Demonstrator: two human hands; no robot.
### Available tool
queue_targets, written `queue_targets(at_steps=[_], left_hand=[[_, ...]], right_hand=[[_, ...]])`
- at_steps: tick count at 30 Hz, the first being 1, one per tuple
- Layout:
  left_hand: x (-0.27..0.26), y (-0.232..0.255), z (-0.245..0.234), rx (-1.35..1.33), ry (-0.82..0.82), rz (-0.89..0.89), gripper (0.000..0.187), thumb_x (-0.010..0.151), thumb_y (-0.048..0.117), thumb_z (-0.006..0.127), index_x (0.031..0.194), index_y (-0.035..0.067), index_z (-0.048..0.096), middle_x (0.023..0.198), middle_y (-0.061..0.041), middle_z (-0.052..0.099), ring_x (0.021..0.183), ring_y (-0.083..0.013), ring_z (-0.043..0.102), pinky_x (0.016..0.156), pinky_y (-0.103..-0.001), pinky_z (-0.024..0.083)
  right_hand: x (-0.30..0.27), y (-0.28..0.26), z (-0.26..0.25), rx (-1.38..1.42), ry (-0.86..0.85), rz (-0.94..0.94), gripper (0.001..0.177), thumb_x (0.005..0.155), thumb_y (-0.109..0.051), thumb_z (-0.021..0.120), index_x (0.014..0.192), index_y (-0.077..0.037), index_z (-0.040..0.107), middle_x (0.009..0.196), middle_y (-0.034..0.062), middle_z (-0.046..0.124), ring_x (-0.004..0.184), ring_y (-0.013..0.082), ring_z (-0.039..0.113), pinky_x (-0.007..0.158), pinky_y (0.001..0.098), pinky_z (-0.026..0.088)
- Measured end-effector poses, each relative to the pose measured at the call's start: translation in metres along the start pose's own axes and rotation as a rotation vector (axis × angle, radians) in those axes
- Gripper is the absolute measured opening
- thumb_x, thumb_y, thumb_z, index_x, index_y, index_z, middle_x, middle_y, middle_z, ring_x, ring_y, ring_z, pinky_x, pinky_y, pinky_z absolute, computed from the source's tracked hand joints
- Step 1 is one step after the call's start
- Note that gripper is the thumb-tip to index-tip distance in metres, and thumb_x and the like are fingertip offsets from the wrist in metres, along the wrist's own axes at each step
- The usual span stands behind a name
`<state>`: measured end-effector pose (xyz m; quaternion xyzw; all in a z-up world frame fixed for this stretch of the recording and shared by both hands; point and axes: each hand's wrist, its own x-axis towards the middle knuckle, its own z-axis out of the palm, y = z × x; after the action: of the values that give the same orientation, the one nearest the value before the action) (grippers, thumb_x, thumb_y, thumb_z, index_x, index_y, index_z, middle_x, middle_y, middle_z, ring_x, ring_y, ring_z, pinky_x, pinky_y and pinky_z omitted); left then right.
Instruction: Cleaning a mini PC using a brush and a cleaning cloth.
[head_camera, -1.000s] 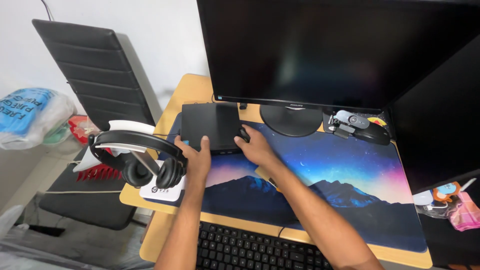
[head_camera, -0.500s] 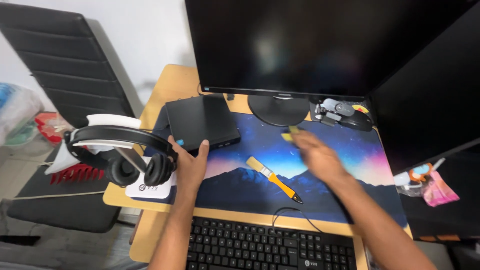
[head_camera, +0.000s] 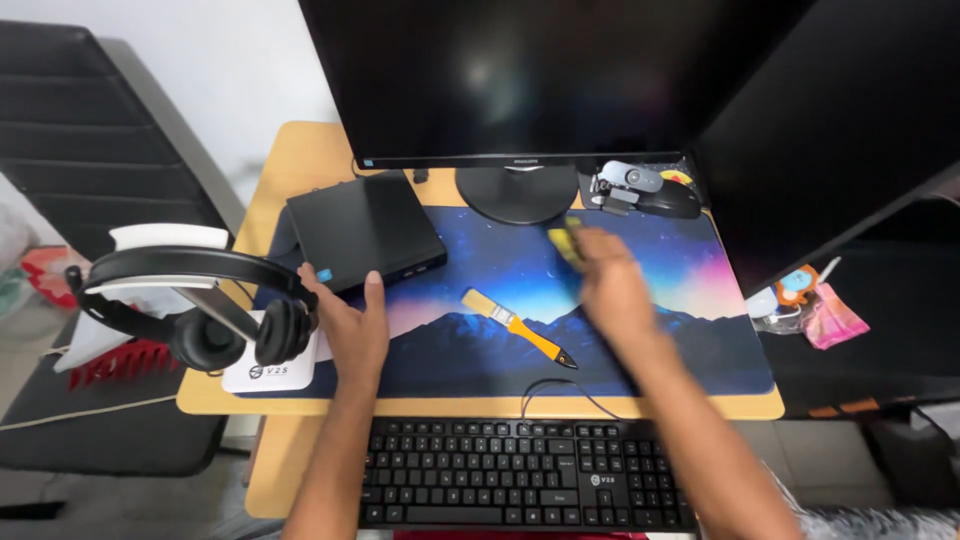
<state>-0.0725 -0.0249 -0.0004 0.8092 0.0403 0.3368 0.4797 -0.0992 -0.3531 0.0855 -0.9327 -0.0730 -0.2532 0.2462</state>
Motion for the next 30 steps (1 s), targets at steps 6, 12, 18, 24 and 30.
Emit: queue_targets(at_steps=[6,12,18,24,30], left_hand=[[0.004,0.035,-0.008,-0.113,-0.066,-0.121,0.092,0.098,0.032,0.068,0.16,-0.011,0.015,0.156,-0.035,0.038,0.147,-0.0444,0.04,0.122,-0.043,0.028],[0.001,-0.016,-0.006,-0.021,0.011,-0.064,0.08,0.108,0.034,0.064,0.159,-0.012,0.022,0.162,-0.037,0.03,0.151,-0.0476,0.031,0.123,-0.047,0.024],[0.013,0.015,-0.017,-0.234,-0.102,-0.225,0.073,0.104,0.041,0.052,0.158,-0.004,0.03,0.162,-0.027,0.038,0.149,-0.0396,0.039,0.121,-0.042,0.029],[0.028,-0.003,-0.004,-0.074,-0.112,-0.347,0.083,0.101,0.044,0.055,0.159,-0.004,0.02,0.157,-0.031,0.036,0.144,-0.0423,0.039,0.117,-0.042,0.03],[0.03,-0.018,-0.018,-0.056,-0.251,-0.317,0.081,0.102,0.045,0.058,0.156,-0.004,0.023,0.151,-0.03,0.043,0.14,-0.0411,0.043,0.115,-0.044,0.032]], right_hand=[[-0.075,-0.106,0.046,0.092,-0.26,-0.526,0.056,0.081,0.01,0.053,0.132,-0.009,0.065,0.137,0.015,0.064,0.13,0.0352,0.059,0.112,0.0427,0.045],[-0.039,-0.062,0.025,-0.01,-0.36,-0.179,0.062,0.075,0.01,0.055,0.133,-0.009,0.065,0.131,0.017,0.064,0.116,0.0381,0.064,0.095,0.0435,0.052],[-0.03,-0.024,0.08,-0.154,-0.285,-0.048,0.045,0.083,0.005,0.056,0.127,0.0,0.066,0.128,0.0238,0.065,0.116,0.0395,0.065,0.105,0.0476,0.05],[-0.088,-0.186,0.103,0.443,-0.46,0.09,0.02,0.095,-0.01,0.051,0.104,-0.005,0.068,0.106,0.0183,0.067,0.099,0.0368,0.065,0.087,0.0478,0.05],[-0.08,-0.184,0.028,0.659,-0.508,-0.252,0.046,0.074,0.006,0.056,0.117,-0.002,0.07,0.117,0.0181,0.067,0.115,0.0356,0.062,0.1,0.0446,0.05]])
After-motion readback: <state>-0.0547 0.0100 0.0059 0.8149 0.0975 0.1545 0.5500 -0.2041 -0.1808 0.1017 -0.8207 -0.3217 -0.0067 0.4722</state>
